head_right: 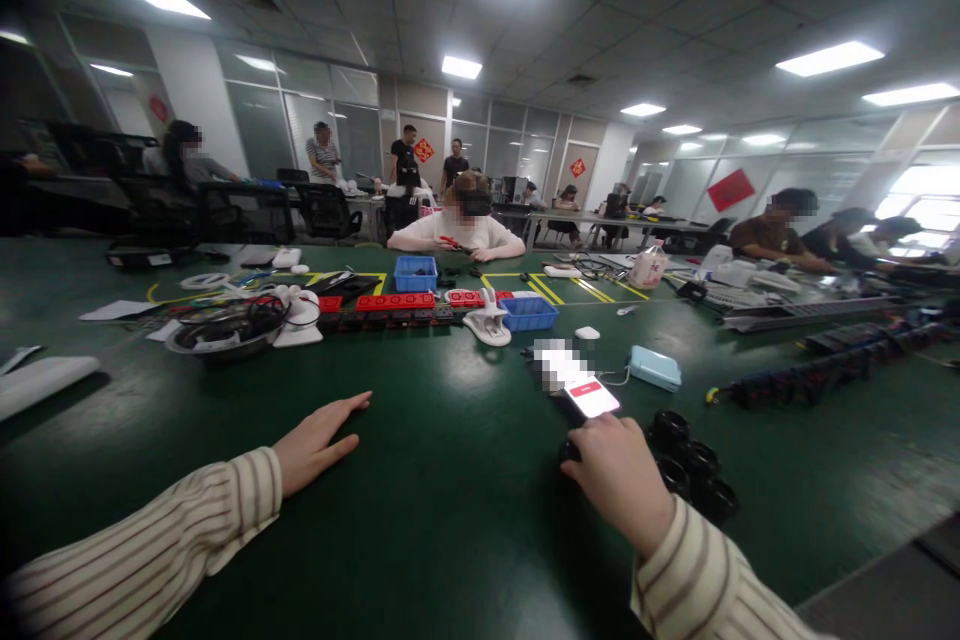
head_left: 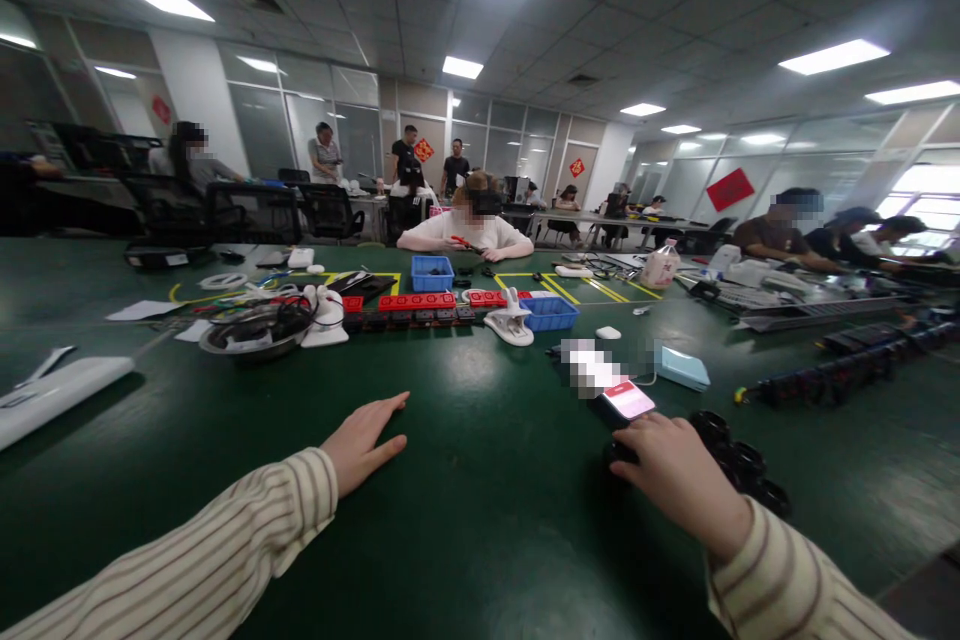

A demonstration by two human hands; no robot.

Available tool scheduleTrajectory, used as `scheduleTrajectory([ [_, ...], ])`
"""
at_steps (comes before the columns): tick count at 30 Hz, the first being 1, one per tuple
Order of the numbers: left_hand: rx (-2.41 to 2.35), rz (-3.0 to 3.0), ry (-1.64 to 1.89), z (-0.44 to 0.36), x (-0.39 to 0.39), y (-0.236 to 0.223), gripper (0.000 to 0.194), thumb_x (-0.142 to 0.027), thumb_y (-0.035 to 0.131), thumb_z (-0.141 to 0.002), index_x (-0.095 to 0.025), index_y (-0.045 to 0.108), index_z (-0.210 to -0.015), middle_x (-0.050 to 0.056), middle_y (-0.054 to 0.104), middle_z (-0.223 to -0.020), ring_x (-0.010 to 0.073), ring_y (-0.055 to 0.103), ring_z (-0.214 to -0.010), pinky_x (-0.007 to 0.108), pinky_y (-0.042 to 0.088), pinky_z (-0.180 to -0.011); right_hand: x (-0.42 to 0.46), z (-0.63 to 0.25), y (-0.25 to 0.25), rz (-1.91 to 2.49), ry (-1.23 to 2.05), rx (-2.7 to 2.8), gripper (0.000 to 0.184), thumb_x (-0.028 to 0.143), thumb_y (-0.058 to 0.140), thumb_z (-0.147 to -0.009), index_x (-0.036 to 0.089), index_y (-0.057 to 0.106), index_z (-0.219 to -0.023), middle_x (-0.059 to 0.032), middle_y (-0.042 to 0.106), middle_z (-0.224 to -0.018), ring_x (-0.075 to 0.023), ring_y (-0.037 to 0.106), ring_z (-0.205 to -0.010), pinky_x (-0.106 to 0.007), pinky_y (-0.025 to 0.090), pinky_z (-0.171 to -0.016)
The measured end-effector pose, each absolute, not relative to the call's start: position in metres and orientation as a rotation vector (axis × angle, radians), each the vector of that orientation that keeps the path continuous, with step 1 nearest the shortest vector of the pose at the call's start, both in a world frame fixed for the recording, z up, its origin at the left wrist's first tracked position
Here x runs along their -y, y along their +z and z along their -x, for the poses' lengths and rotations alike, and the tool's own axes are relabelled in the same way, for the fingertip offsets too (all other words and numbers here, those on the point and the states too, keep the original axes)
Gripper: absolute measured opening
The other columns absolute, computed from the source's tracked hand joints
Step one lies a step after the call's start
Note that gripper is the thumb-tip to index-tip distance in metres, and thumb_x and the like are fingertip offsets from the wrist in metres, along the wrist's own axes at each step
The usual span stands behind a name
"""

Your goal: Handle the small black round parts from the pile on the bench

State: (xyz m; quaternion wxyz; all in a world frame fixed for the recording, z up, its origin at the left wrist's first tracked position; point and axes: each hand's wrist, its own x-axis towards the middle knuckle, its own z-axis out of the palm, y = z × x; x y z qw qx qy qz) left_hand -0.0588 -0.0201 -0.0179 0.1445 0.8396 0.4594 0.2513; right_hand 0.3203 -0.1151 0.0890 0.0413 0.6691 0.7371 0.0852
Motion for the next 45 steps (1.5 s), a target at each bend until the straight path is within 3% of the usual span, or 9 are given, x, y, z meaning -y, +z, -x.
scheduleTrajectory([
  [9,-1.26,-2.354,0.916,0.057,0.021,-0.015,0.06,-0.056,0.025,-0.09,-0.015,0.04,-0.13,0.011,0.054,-0.121,0.0267,0.047,-0.114,0.042,0.033,-0.1,0.124,-0.163,0.074,-1.494,0.168,-2.945,0.017,0.033,0.068,-0.073,0.018,0.063,-0.079,-0.0047,0.063,-0.079,-0.021,0.051,-0.079,-0.033,0.032,-0.069],
  [14,-1.379,-2.248,1.096,0.076,0.016,0.0,0.053,-0.041,0.011,-0.094,-0.013,0.037,-0.131,0.013,0.053,-0.12,0.0248,0.046,-0.114,0.042,0.034,-0.099,0.058,-0.096,0.067,-1.462,0.247,-3.044,0.019,0.033,0.064,-0.077,0.014,0.065,-0.076,-0.0094,0.062,-0.079,-0.0243,0.05,-0.084,-0.035,0.034,-0.071],
  [19,-1.432,-2.215,1.049,0.084,0.013,0.001,0.038,-0.031,0.028,-0.089,-0.018,0.056,-0.11,0.009,0.062,-0.104,0.0264,0.054,-0.102,0.054,0.029,-0.099,0.026,-0.096,0.051,-1.514,0.183,-3.197,0.023,0.034,0.061,-0.078,0.015,0.063,-0.089,-0.0079,0.059,-0.085,-0.0232,0.049,-0.086,-0.036,0.036,-0.075],
  [23,-1.294,-2.283,0.887,0.075,0.017,-0.004,0.038,-0.017,0.044,-0.067,-0.021,0.06,-0.1,0.003,0.065,-0.097,0.0228,0.057,-0.098,0.054,0.016,-0.106,0.026,-0.111,0.03,-1.494,0.061,-3.321,0.028,0.027,0.057,-0.08,0.018,0.056,-0.105,-0.0051,0.055,-0.093,-0.0187,0.047,-0.088,-0.032,0.036,-0.079],
  [26,-1.277,-2.357,0.761,0.068,0.019,-0.004,0.047,-0.021,0.055,-0.063,-0.019,0.052,-0.109,0.007,0.062,-0.102,0.0244,0.054,-0.1,0.053,0.015,-0.106,0.024,-0.113,0.02,-1.497,-0.079,-3.424,0.027,0.026,0.058,-0.078,0.018,0.055,-0.103,-0.0047,0.052,-0.091,-0.019,0.045,-0.087,-0.033,0.036,-0.079],
  [30,-1.454,-2.357,0.684,0.062,0.016,-0.003,0.037,-0.031,0.069,-0.06,-0.018,0.057,-0.093,0.005,0.062,-0.091,0.0265,0.056,-0.091,0.053,0.024,-0.1,0.019,-0.109,0.017,-1.535,-0.203,-3.458,0.026,0.028,0.06,-0.076,0.017,0.057,-0.099,-0.0049,0.052,-0.089,-0.0196,0.045,-0.086,-0.034,0.036,-0.078],
  [36,-1.287,-2.414,0.609,0.066,0.001,-0.003,0.036,-0.033,0.074,-0.06,-0.018,0.063,-0.091,0.005,0.058,-0.094,0.0254,0.052,-0.091,0.038,0.04,-0.085,0.02,-0.121,0.021,-1.307,-0.467,-3.57,0.034,0.026,0.061,-0.072,0.022,0.056,-0.105,-0.0036,0.057,-0.097,-0.0195,0.047,-0.093,-0.036,0.035,-0.084],
  [42,-0.951,-2.533,0.469,0.06,-0.012,-0.004,0.029,-0.045,0.075,-0.061,-0.024,0.067,-0.081,0.001,0.057,-0.099,0.0254,0.05,-0.096,0.041,0.033,-0.092,0.027,-0.13,0.024,-0.906,-0.797,-3.693,0.024,0.013,0.042,-0.06,0.022,0.056,-0.076,0.0031,0.065,-0.094,-0.0182,0.049,-0.104,-0.041,0.02,-0.102],
  [45,-0.971,-2.528,0.495,0.058,-0.01,-0.007,0.045,-0.046,0.071,-0.065,-0.023,0.061,-0.102,0.004,0.056,-0.108,0.0277,0.049,-0.103,0.048,0.024,-0.1,0.028,-0.128,0.024,-0.915,-0.736,-3.768,0.017,0.02,0.043,-0.067,0.022,0.055,-0.078,0.0013,0.064,-0.097,-0.0194,0.047,-0.107,-0.043,0.015,-0.104],
])
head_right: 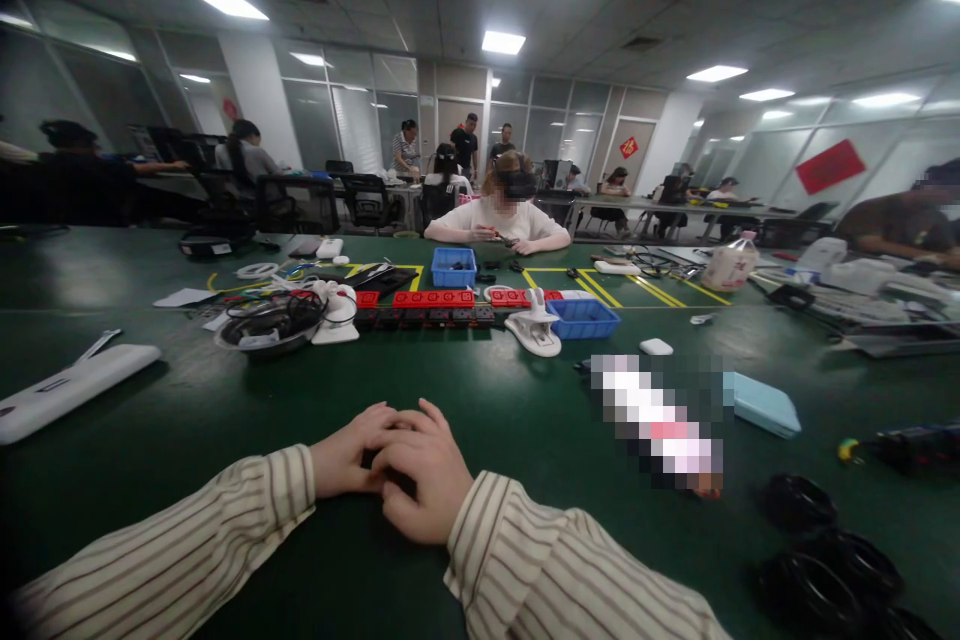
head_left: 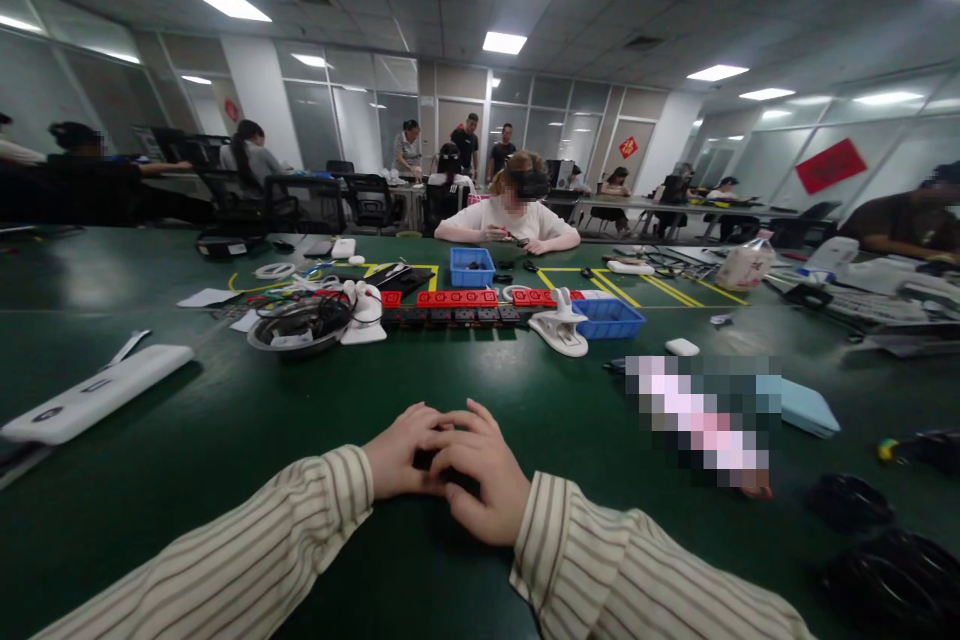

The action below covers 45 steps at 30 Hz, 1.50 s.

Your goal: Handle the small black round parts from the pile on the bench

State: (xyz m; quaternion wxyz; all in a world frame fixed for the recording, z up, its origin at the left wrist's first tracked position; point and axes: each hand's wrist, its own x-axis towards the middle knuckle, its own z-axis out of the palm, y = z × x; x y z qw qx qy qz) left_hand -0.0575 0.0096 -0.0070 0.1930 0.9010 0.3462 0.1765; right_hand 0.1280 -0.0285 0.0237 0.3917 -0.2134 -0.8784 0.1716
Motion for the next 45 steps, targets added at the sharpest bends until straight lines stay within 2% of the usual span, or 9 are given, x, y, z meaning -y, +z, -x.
scheduleTrajectory([
  [4,-1.117,-2.536,0.533,0.053,0.006,-0.004,0.075,-0.049,0.076,-0.053,-0.017,0.048,-0.115,0.01,0.054,-0.115,0.0303,0.047,-0.107,0.054,0.018,-0.103,0.029,-0.123,0.02,0.733,0.292,2.128,0.036,0.046,0.049,-0.074,0.018,0.054,-0.095,-0.0066,0.058,-0.097,-0.0217,0.048,-0.092,-0.041,0.03,-0.091],
  [8,-1.419,-2.504,0.596,0.042,0.023,-0.001,0.058,-0.045,0.073,-0.056,-0.016,0.053,-0.102,0.008,0.057,-0.101,0.0282,0.052,-0.098,0.057,0.02,-0.1,0.028,-0.119,0.014,1.029,0.152,2.15,0.046,0.059,0.057,-0.068,0.017,0.051,-0.084,-0.0052,0.054,-0.084,-0.0208,0.046,-0.08,-0.037,0.034,-0.076],
  [13,-1.443,-2.509,0.61,0.035,0.026,-0.002,0.035,-0.033,0.069,-0.062,-0.016,0.058,-0.09,0.006,0.058,-0.093,0.0267,0.053,-0.092,0.056,0.022,-0.098,0.028,-0.12,0.016,1.109,0.111,2.211,0.029,0.043,0.061,-0.071,0.017,0.053,-0.081,-0.0048,0.053,-0.083,-0.0204,0.045,-0.081,-0.036,0.032,-0.077],
  [18,-1.254,-2.56,0.597,0.041,0.016,-0.004,0.035,-0.026,0.073,-0.057,-0.018,0.063,-0.09,0.004,0.057,-0.095,0.0231,0.052,-0.092,0.036,0.041,-0.086,0.037,-0.128,0.023,0.893,0.183,2.314,0.022,0.019,0.056,-0.066,0.021,0.058,-0.088,-0.0019,0.06,-0.088,-0.0188,0.048,-0.089,-0.036,0.031,-0.087],
  [26,-1.133,-2.599,0.575,0.045,0.009,-0.014,0.042,-0.035,0.076,-0.057,-0.02,0.064,-0.094,0.005,0.056,-0.103,0.0272,0.051,-0.099,0.04,0.038,-0.09,0.046,-0.133,0.025,0.576,0.351,2.326,0.019,0.014,0.043,-0.063,0.022,0.057,-0.074,0.0023,0.065,-0.097,-0.0197,0.045,-0.111,-0.046,0.003,-0.107],
  [30,-1.149,-2.591,0.599,0.045,0.014,-0.01,0.063,-0.043,0.074,-0.057,-0.016,0.053,-0.11,0.01,0.054,-0.11,0.0291,0.049,-0.103,0.049,0.03,-0.098,0.045,-0.13,0.024,0.763,0.257,2.218,0.033,0.034,0.053,-0.071,0.018,0.053,-0.1,-0.0065,0.057,-0.104,-0.0228,0.046,-0.102,-0.046,0.022,-0.1],
  [34,-1.223,-2.579,0.618,0.043,0.021,-0.001,0.057,-0.046,0.071,-0.058,-0.016,0.052,-0.103,0.009,0.055,-0.103,0.0292,0.05,-0.1,0.056,0.018,-0.102,0.041,-0.124,0.017,1.058,0.179,2.122,0.04,0.048,0.063,-0.066,0.016,0.051,-0.088,-0.006,0.052,-0.088,-0.0219,0.046,-0.084,-0.039,0.036,-0.079],
  [40,-1.17,-2.557,0.6,0.043,0.018,0.0,0.039,-0.034,0.07,-0.059,-0.018,0.059,-0.094,0.006,0.056,-0.095,0.0245,0.052,-0.089,0.039,0.042,-0.084,0.041,-0.123,0.016,1.081,0.152,2.177,0.019,0.03,0.063,-0.07,0.017,0.056,-0.083,-0.004,0.049,-0.085,-0.02,0.044,-0.083,-0.036,0.034,-0.078],
  [45,-1.108,-2.541,0.588,0.046,0.014,-0.003,0.039,-0.029,0.071,-0.058,-0.019,0.061,-0.093,0.003,0.056,-0.095,0.0229,0.052,-0.089,0.035,0.043,-0.082,0.043,-0.127,0.021,0.772,0.214,2.217,0.022,0.016,0.048,-0.067,0.018,0.06,-0.086,-0.0048,0.053,-0.087,-0.0194,0.046,-0.086,-0.037,0.034,-0.081],
])
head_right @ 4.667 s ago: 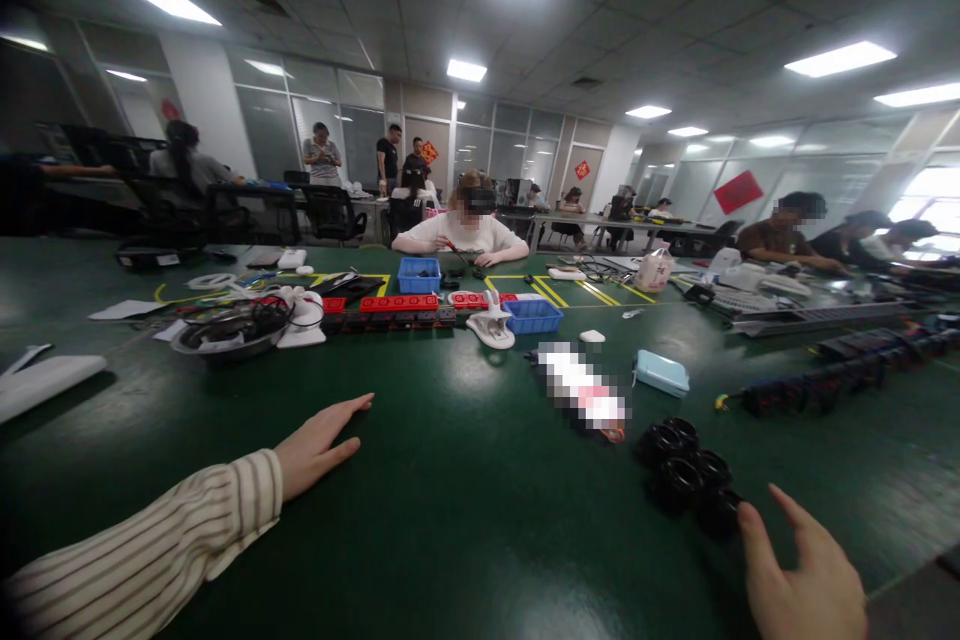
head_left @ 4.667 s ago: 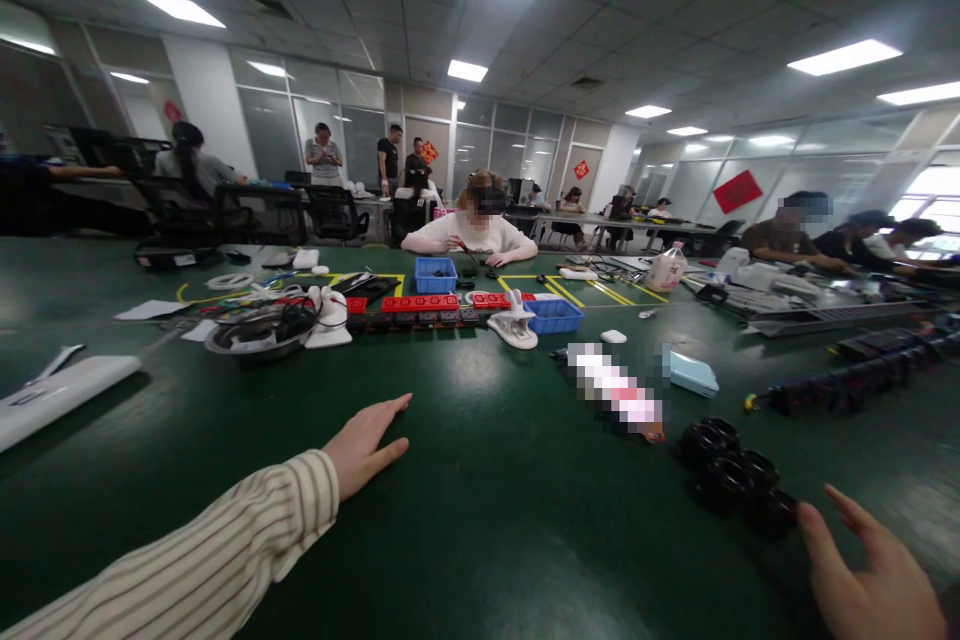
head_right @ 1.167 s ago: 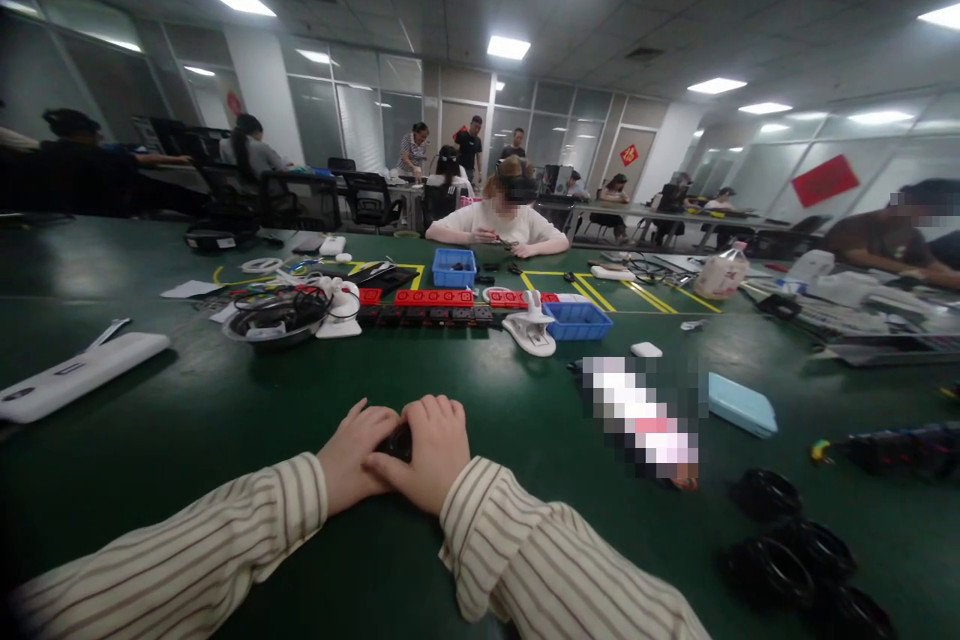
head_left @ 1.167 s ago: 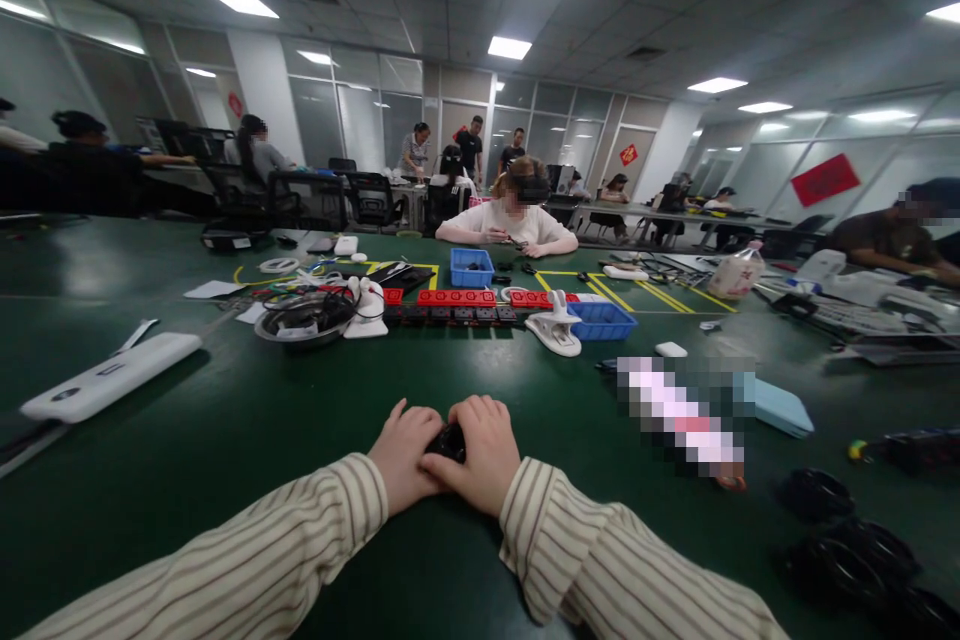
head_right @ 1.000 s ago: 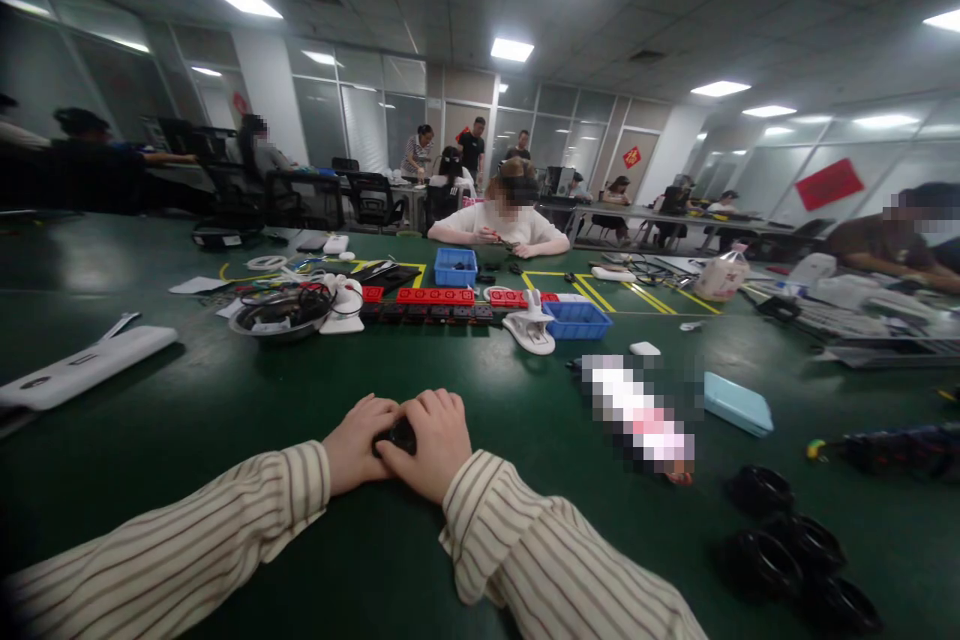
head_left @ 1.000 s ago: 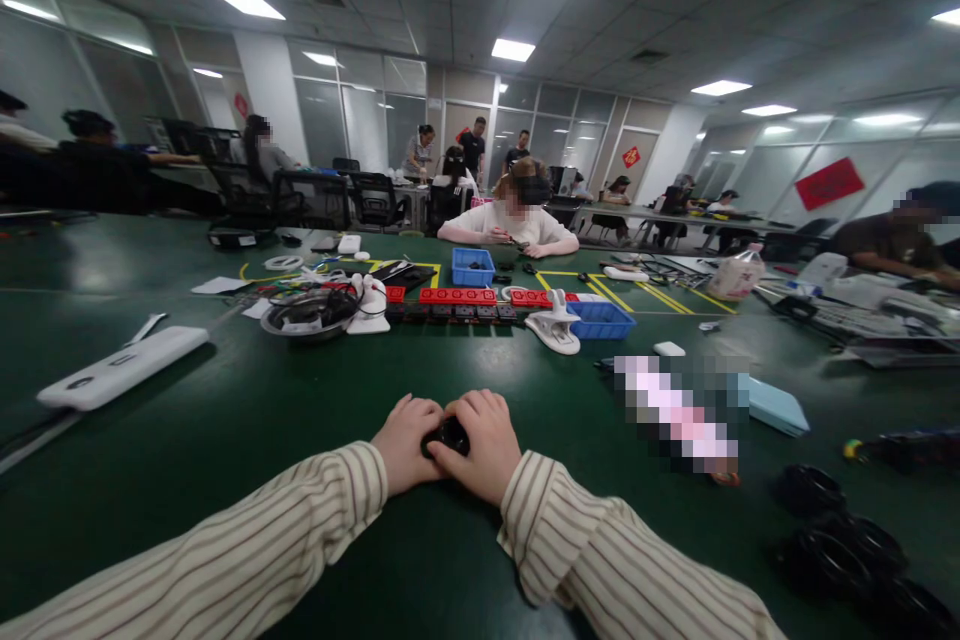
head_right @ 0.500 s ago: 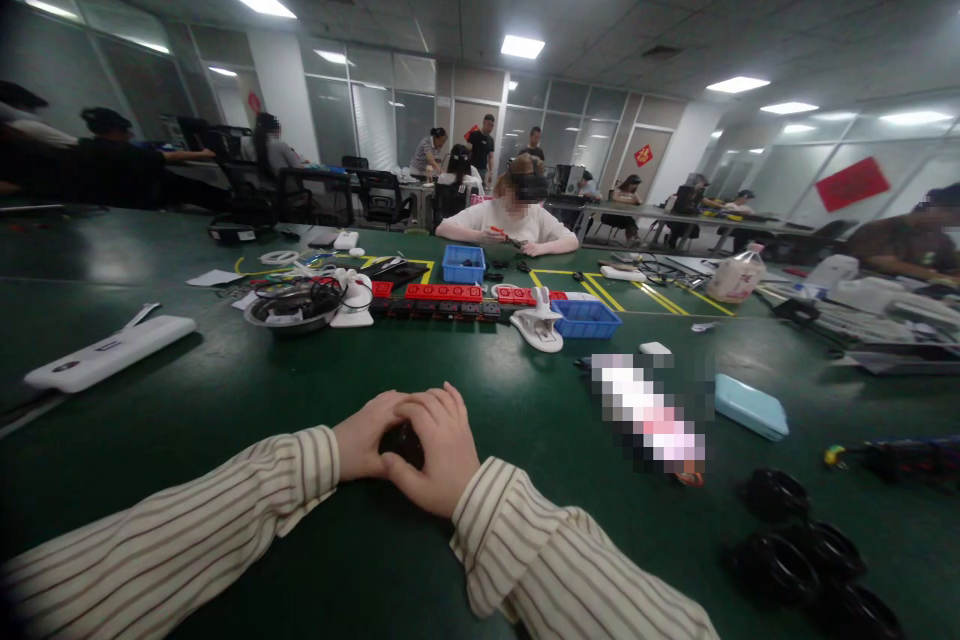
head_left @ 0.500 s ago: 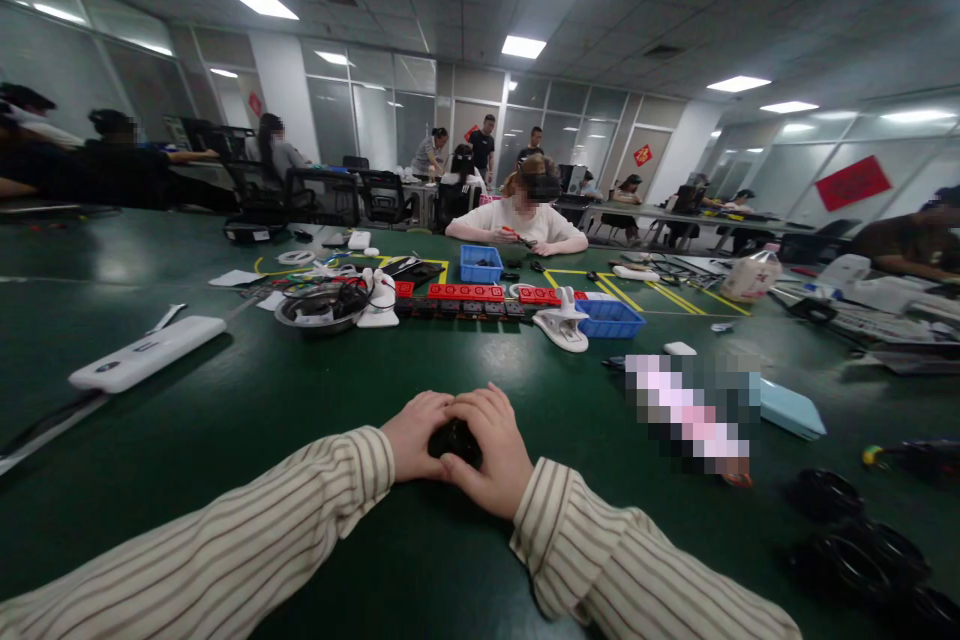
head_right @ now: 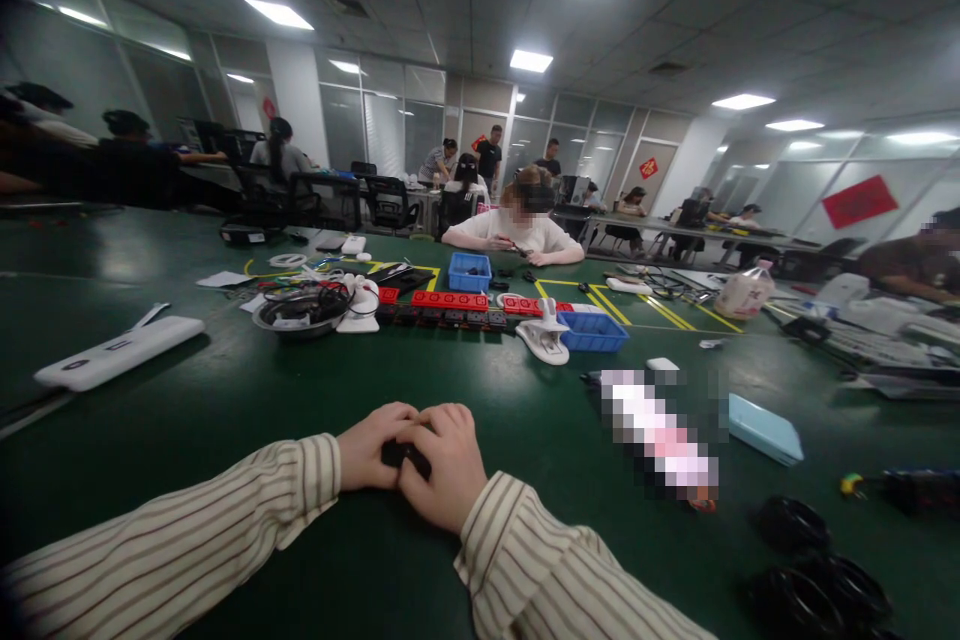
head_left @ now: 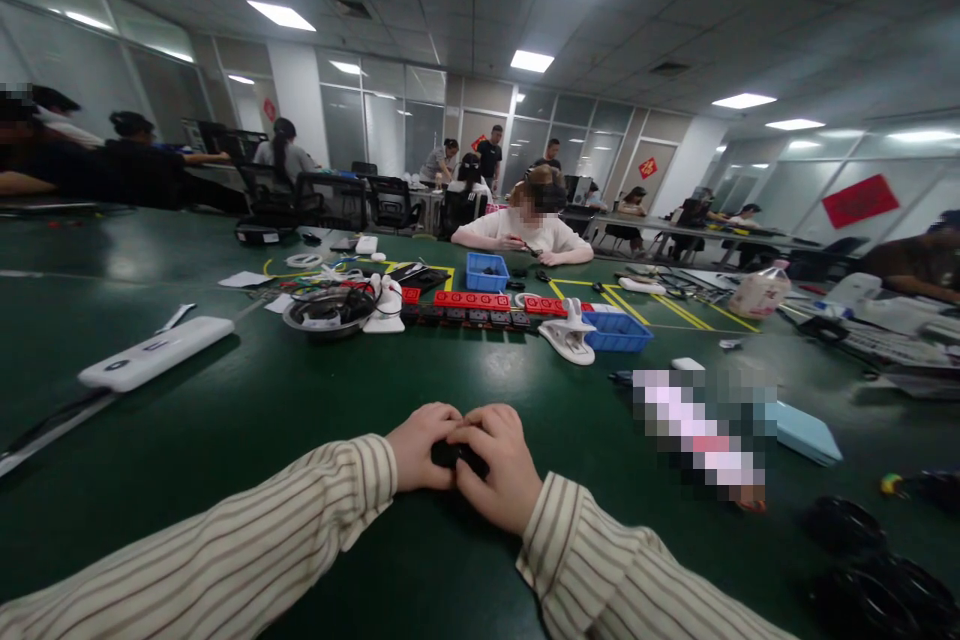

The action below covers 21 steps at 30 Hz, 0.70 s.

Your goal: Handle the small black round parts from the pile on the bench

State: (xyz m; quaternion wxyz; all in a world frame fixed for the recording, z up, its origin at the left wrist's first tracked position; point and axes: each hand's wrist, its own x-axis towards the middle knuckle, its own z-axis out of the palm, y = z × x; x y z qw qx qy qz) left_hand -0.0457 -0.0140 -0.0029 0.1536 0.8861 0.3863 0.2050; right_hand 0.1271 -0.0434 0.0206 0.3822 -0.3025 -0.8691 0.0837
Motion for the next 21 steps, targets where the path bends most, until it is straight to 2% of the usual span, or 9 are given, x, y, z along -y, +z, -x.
scheduleTrajectory([
  [4,-1.085,-2.546,0.594,0.045,0.015,-0.003,0.034,-0.03,0.072,-0.057,-0.019,0.062,-0.087,0.003,0.056,-0.094,0.0239,0.052,-0.091,0.037,0.041,-0.085,0.046,-0.129,0.025,0.545,0.272,2.267,0.029,0.013,0.04,-0.061,0.02,0.058,-0.083,-0.0033,0.06,-0.089,-0.0189,0.049,-0.09,-0.04,0.031,-0.09],
  [8,-1.092,-2.544,0.623,0.043,0.019,-0.001,0.053,-0.035,0.074,-0.056,-0.014,0.057,-0.102,0.008,0.055,-0.103,0.0264,0.051,-0.097,0.041,0.037,-0.091,0.047,-0.13,0.028,0.629,0.285,2.26,0.032,0.021,0.044,-0.069,0.02,0.054,-0.1,-0.0047,0.059,-0.101,-0.0207,0.049,-0.099,-0.045,0.022,-0.1],
  [11,-1.153,-2.555,0.64,0.041,0.023,0.001,0.07,-0.044,0.075,-0.053,-0.014,0.049,-0.111,0.011,0.053,-0.112,0.0295,0.048,-0.105,0.05,0.028,-0.099,0.045,-0.129,0.024,0.792,0.281,2.197,0.035,0.032,0.051,-0.074,0.018,0.05,-0.105,-0.0073,0.055,-0.104,-0.0221,0.048,-0.099,-0.044,0.027,-0.097],
  [14,-1.208,-2.568,0.675,0.038,0.026,0.003,0.066,-0.047,0.073,-0.053,-0.018,0.05,-0.108,0.009,0.055,-0.109,0.0292,0.049,-0.104,0.054,0.02,-0.102,0.042,-0.126,0.017,0.98,0.251,2.135,0.037,0.041,0.057,-0.073,0.016,0.049,-0.099,-0.0077,0.052,-0.097,-0.0227,0.047,-0.093,-0.04,0.036,-0.085],
  [17,-1.193,-2.546,0.722,0.036,0.026,0.004,0.047,-0.041,0.074,-0.051,-0.017,0.058,-0.089,0.006,0.059,-0.093,0.0269,0.054,-0.092,0.051,0.026,-0.1,0.041,-0.124,0.012,1.125,0.204,2.135,0.036,0.045,0.061,-0.07,0.017,0.048,-0.089,-0.0056,0.05,-0.089,-0.0214,0.047,-0.084,-0.036,0.039,-0.076],
  [21,-1.105,-2.508,0.734,0.038,0.02,0.0,0.037,-0.027,0.074,-0.051,-0.016,0.06,-0.083,0.005,0.059,-0.087,0.0233,0.055,-0.086,0.036,0.043,-0.085,0.042,-0.126,0.016,1.17,0.209,2.164,0.028,0.039,0.062,-0.071,0.018,0.049,-0.083,-0.004,0.05,-0.084,-0.0199,0.046,-0.08,-0.035,0.039,-0.074],
])
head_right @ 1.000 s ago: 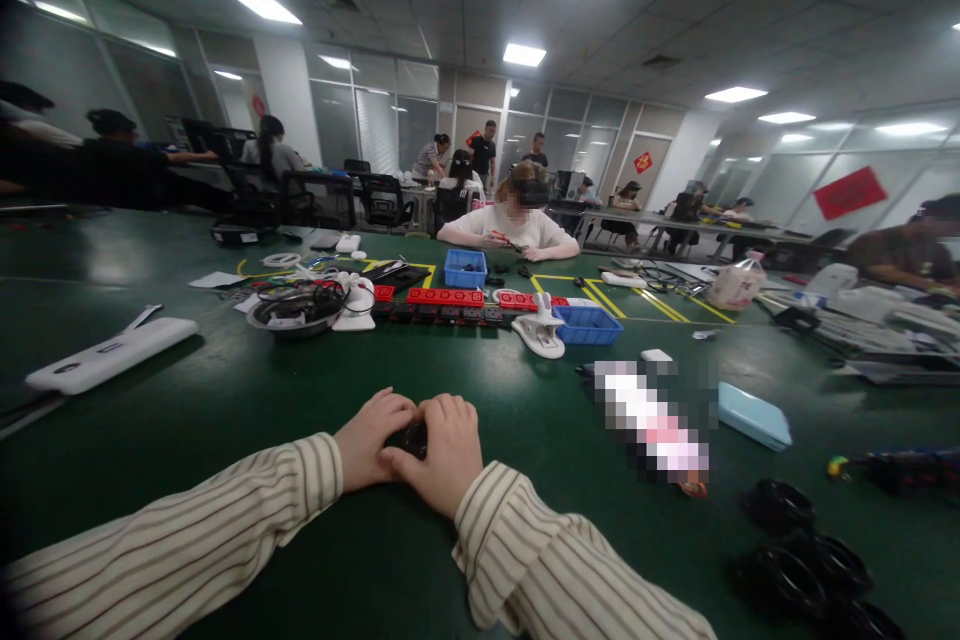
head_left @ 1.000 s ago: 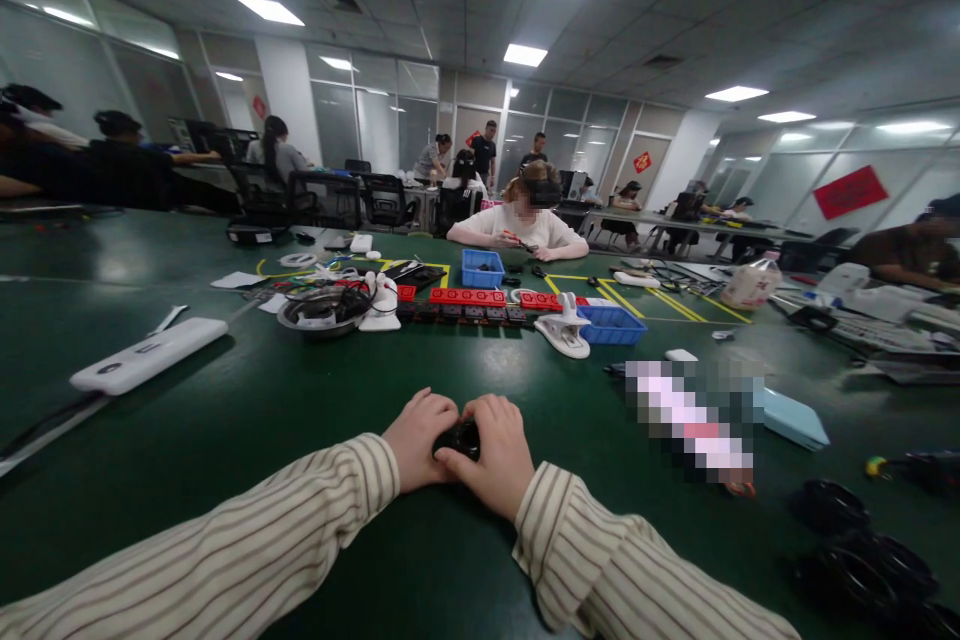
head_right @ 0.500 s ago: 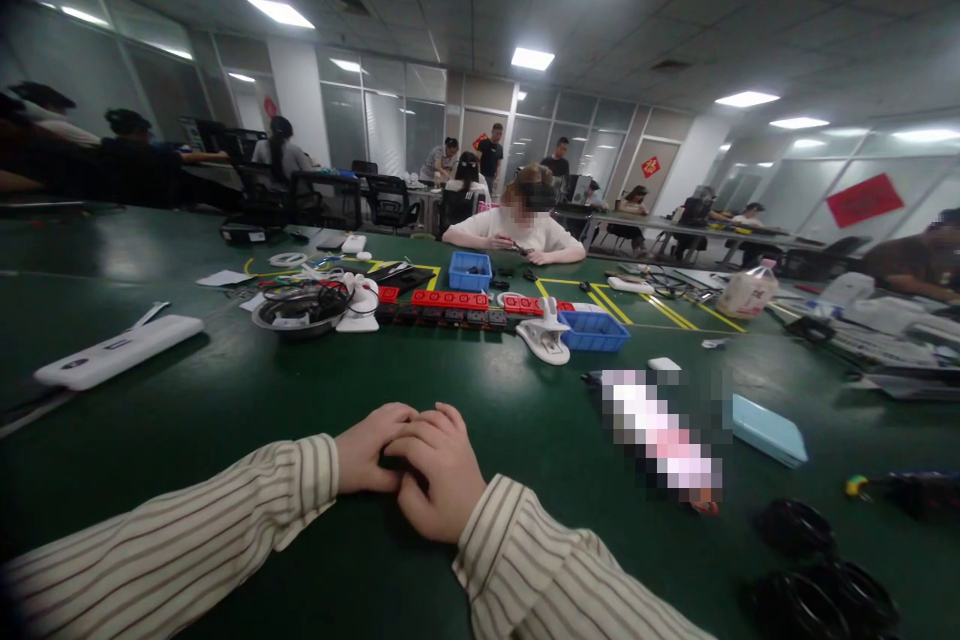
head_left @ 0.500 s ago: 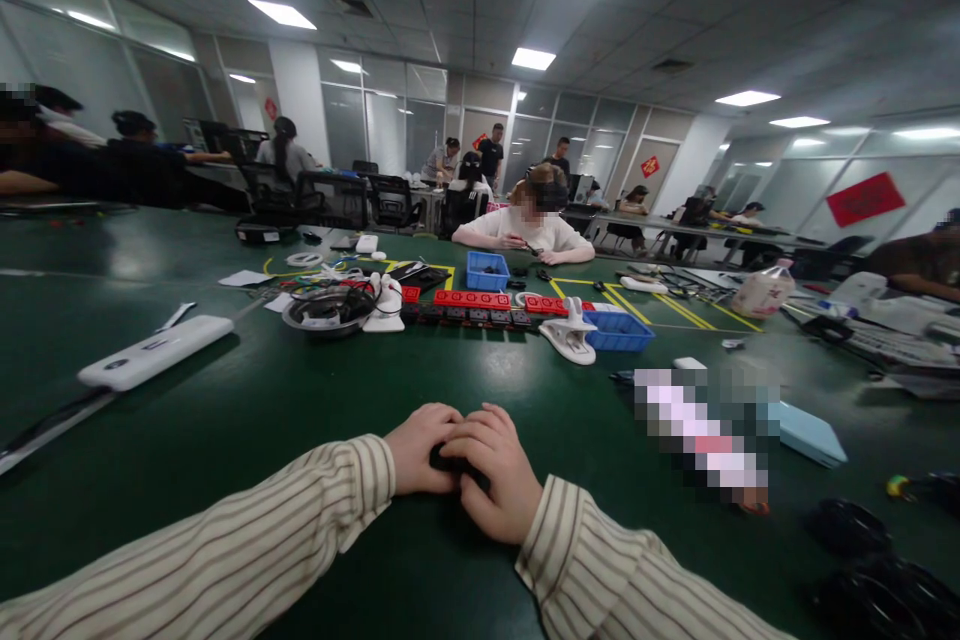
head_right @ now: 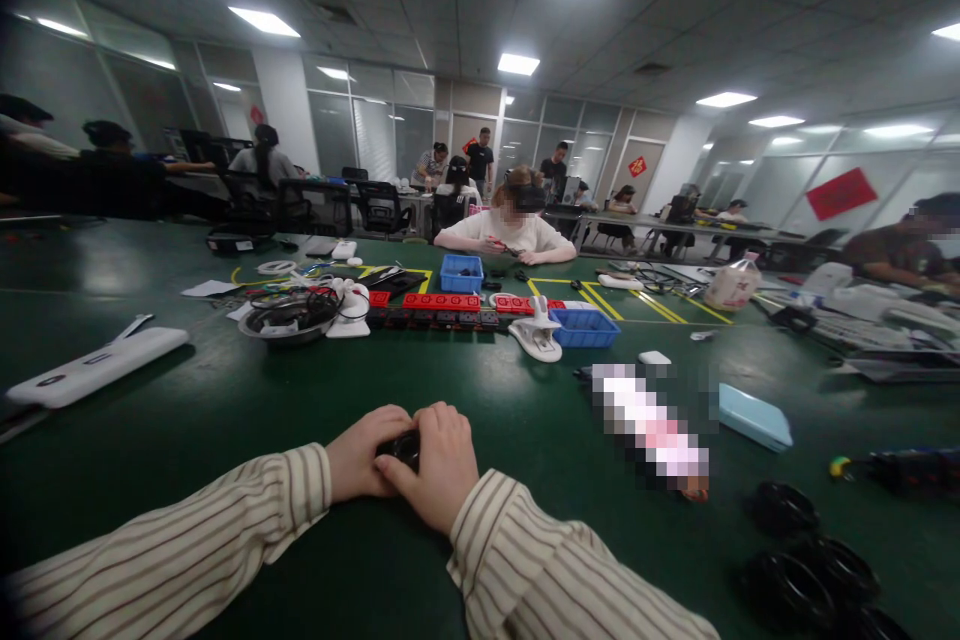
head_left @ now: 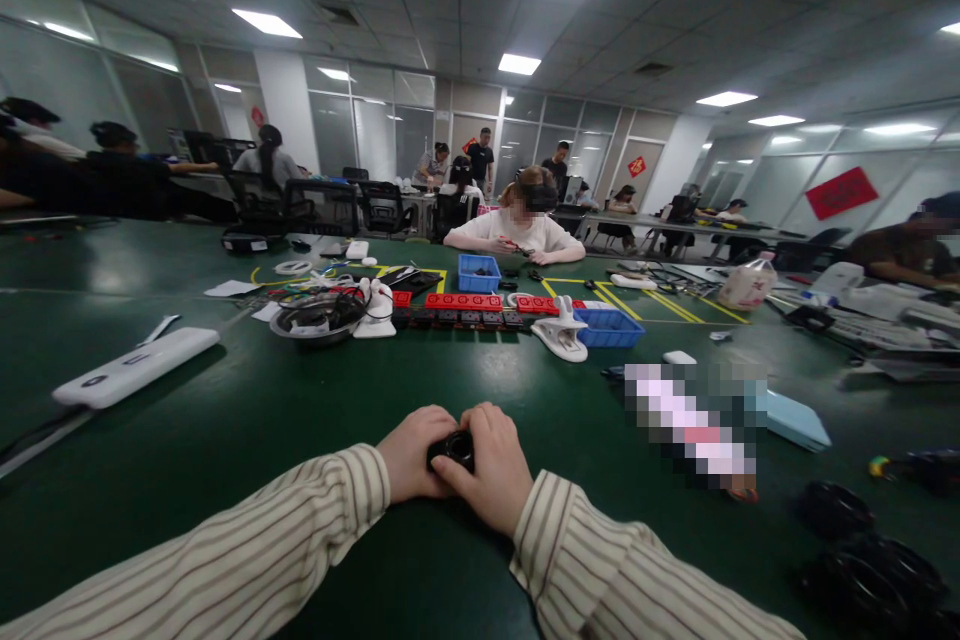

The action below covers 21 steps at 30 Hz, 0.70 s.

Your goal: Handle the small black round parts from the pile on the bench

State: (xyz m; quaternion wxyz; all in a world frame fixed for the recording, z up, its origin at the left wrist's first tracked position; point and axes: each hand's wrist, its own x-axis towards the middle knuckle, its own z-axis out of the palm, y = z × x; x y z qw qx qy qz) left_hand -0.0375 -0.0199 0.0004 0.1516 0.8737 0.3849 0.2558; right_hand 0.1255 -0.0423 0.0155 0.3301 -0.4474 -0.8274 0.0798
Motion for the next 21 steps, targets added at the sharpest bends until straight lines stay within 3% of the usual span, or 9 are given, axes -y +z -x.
scheduleTrajectory([
  [2,-1.046,-2.489,0.72,0.04,0.017,-0.002,0.038,-0.025,0.075,-0.051,-0.015,0.061,-0.085,0.005,0.059,-0.09,0.0219,0.055,-0.088,0.031,0.045,-0.082,0.042,-0.128,0.019,1.071,0.249,2.2,0.023,0.033,0.06,-0.071,0.018,0.051,-0.085,-0.004,0.053,-0.085,-0.0196,0.047,-0.081,-0.035,0.039,-0.075],
  [7,-0.958,-2.467,0.67,0.044,0.01,-0.009,0.038,-0.029,0.078,-0.051,-0.017,0.063,-0.084,0.001,0.06,-0.091,0.0217,0.055,-0.089,0.031,0.044,-0.085,0.043,-0.131,0.026,0.625,0.37,2.303,0.025,0.015,0.044,-0.061,0.02,0.055,-0.083,-0.0022,0.06,-0.091,-0.0179,0.051,-0.09,-0.035,0.036,-0.087],
  [10,-0.943,-2.471,0.66,0.044,0.009,-0.011,0.036,-0.033,0.077,-0.054,-0.017,0.063,-0.083,0.002,0.06,-0.091,0.0229,0.055,-0.09,0.033,0.043,-0.085,0.046,-0.131,0.027,0.517,0.393,2.354,0.02,0.015,0.039,-0.06,0.022,0.053,-0.073,0.0011,0.063,-0.087,-0.0164,0.053,-0.095,-0.039,0.026,-0.099],
  [13,-0.922,-2.473,0.661,0.044,0.009,-0.012,0.047,-0.035,0.077,-0.055,-0.016,0.062,-0.095,0.005,0.058,-0.097,0.0254,0.054,-0.093,0.037,0.042,-0.087,0.047,-0.131,0.028,0.514,0.375,2.328,0.025,0.023,0.042,-0.066,0.022,0.055,-0.087,-0.0008,0.063,-0.096,-0.0186,0.05,-0.103,-0.043,0.018,-0.104],
  [18,-0.958,-2.431,0.656,0.046,0.017,-0.007,0.084,-0.048,0.079,-0.05,-0.018,0.045,-0.121,0.01,0.05,-0.12,0.031,0.047,-0.108,0.045,0.036,-0.096,0.042,-0.133,0.022,0.735,0.371,2.141,0.041,0.043,0.047,-0.076,0.017,0.048,-0.108,-0.0089,0.055,-0.107,-0.0224,0.048,-0.101,-0.044,0.028,-0.099],
  [21,-1.056,-2.47,0.661,0.045,0.024,0.001,0.087,-0.049,0.08,-0.048,-0.017,0.042,-0.12,0.012,0.049,-0.12,0.032,0.047,-0.109,0.046,0.036,-0.096,0.035,-0.134,0.013,0.926,0.364,2.014,0.044,0.048,0.041,-0.081,0.014,0.046,-0.108,-0.0094,0.053,-0.097,-0.0219,0.048,-0.092,-0.04,0.038,-0.085],
])
